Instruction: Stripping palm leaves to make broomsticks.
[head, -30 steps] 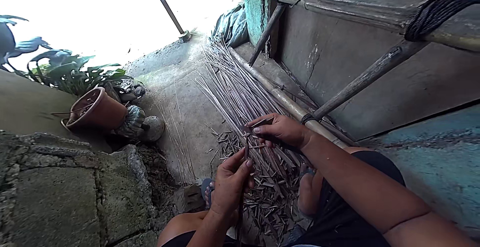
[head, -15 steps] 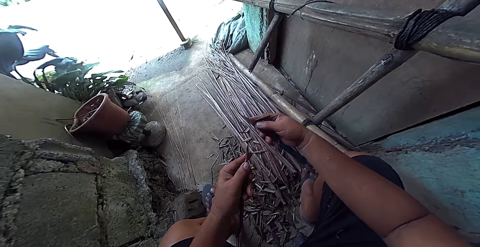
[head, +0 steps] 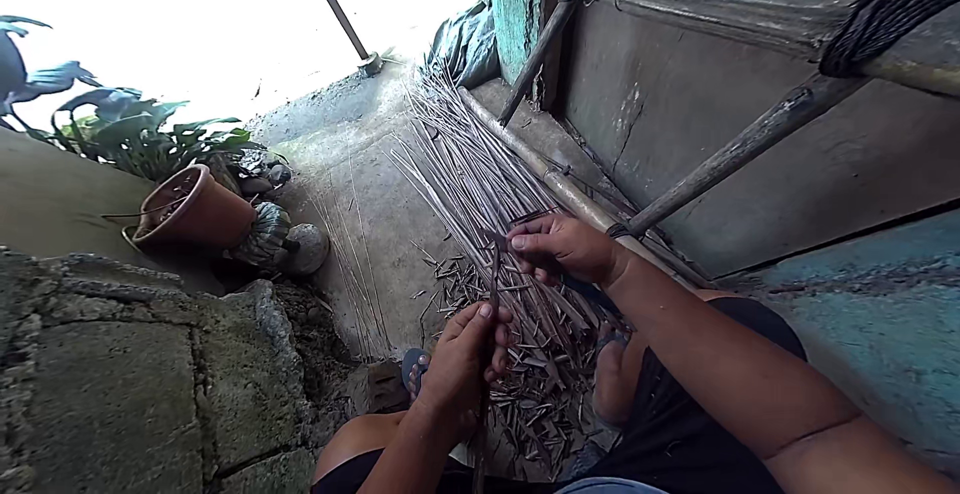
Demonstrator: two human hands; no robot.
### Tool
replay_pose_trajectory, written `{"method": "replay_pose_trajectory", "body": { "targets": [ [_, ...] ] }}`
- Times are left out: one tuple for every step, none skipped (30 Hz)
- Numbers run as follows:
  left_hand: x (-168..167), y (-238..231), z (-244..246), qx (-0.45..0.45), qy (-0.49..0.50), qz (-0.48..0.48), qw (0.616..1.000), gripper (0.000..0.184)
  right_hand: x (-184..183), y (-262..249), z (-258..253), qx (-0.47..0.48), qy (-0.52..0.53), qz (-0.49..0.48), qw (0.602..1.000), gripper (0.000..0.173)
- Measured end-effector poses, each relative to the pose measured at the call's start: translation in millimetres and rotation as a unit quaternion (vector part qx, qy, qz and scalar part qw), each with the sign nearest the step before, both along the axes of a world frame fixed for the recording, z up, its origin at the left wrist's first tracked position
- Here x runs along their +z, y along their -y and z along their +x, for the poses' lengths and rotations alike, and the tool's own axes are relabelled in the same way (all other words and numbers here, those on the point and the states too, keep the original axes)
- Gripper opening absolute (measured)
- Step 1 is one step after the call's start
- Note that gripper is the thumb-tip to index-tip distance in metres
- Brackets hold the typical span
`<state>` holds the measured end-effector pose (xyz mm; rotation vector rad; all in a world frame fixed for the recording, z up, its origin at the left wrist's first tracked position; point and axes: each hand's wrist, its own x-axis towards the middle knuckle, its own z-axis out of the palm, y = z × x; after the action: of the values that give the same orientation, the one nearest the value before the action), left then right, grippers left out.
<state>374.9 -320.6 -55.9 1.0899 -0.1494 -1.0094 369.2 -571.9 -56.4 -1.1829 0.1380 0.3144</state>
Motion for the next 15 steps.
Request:
{"method": "replay_pose_trajectory", "body": {
  "targets": [
    [0.5,0.3,1.3,0.003,0.002,0.0,1.0,0.037,0.0,-4.1,-3.6,0.053,0.02,-0.018,0.998,0.02],
    [0.9,0.4,2.2,0.0,0.002,-0.006,1.0,0.037,-1.5,-8.7,-6.5,0.102,0.04,-0.024,0.994,0.021],
    [1.3,0.1,2.7,-0.007,0.001,-0.016,1.0,0.035,-3.6,-13.5,-8.6,0.142,0.06,-0.018,0.988,0.022],
    [1.8,-0.2,2.5,-0.013,-0.003,-0.029,0.999,0.034,-5.6,-17.7,-10.2,0.167,0.074,-0.006,0.983,0.022],
    [2.4,-0.4,1.9,-0.019,-0.012,-0.041,0.999,0.033,-7.7,-19.8,-10.8,0.177,0.085,0.007,0.981,0.021],
    [3.1,-0.8,1.4,-0.022,-0.024,-0.052,0.998,0.032,-9.4,-19.9,-10.5,0.177,0.097,0.014,0.979,0.02],
    [3.8,-1.5,1.1,-0.025,-0.035,-0.062,0.997,0.03,-11.0,-18.4,-9.6,0.172,0.107,0.015,0.979,0.02],
    [4.6,-2.3,1.2,-0.03,-0.043,-0.07,0.996,0.03,-12.5,-15.9,-8.4,0.163,0.115,0.01,0.98,0.019],
    [5.0,-3.1,1.4,-0.035,-0.049,-0.075,0.995,0.029,-13.8,-13.1,-7.1,0.155,0.121,0.001,0.981,0.019],
    [5.3,-3.4,1.7,-0.037,-0.054,-0.079,0.995,0.03,-14.5,-10.8,-5.8,0.148,0.125,-0.009,0.981,0.019],
    [5.3,-3.3,1.8,-0.038,-0.058,-0.081,0.994,0.03,-15.0,-9.1,-4.8,0.142,0.132,-0.018,0.981,0.019],
    [5.2,-2.9,2.0,-0.038,-0.059,-0.081,0.994,0.03,-15.9,-8.1,-4.0,0.136,0.14,-0.024,0.981,0.019],
    [5.4,-2.7,2.1,-0.035,-0.061,-0.081,0.994,0.03,-16.4,-7.6,-3.6,0.128,0.146,-0.026,0.981,0.019],
    [5.8,-2.6,2.4,-0.032,-0.062,-0.08,0.994,0.03,-16.1,-7.4,-3.4,0.12,0.148,-0.031,0.981,0.019],
    [6.1,-2.7,2.9,-0.031,-0.06,-0.081,0.994,0.03,-15.0,-6.7,-3.1,0.108,0.144,-0.039,0.983,0.019]
  ]
}}
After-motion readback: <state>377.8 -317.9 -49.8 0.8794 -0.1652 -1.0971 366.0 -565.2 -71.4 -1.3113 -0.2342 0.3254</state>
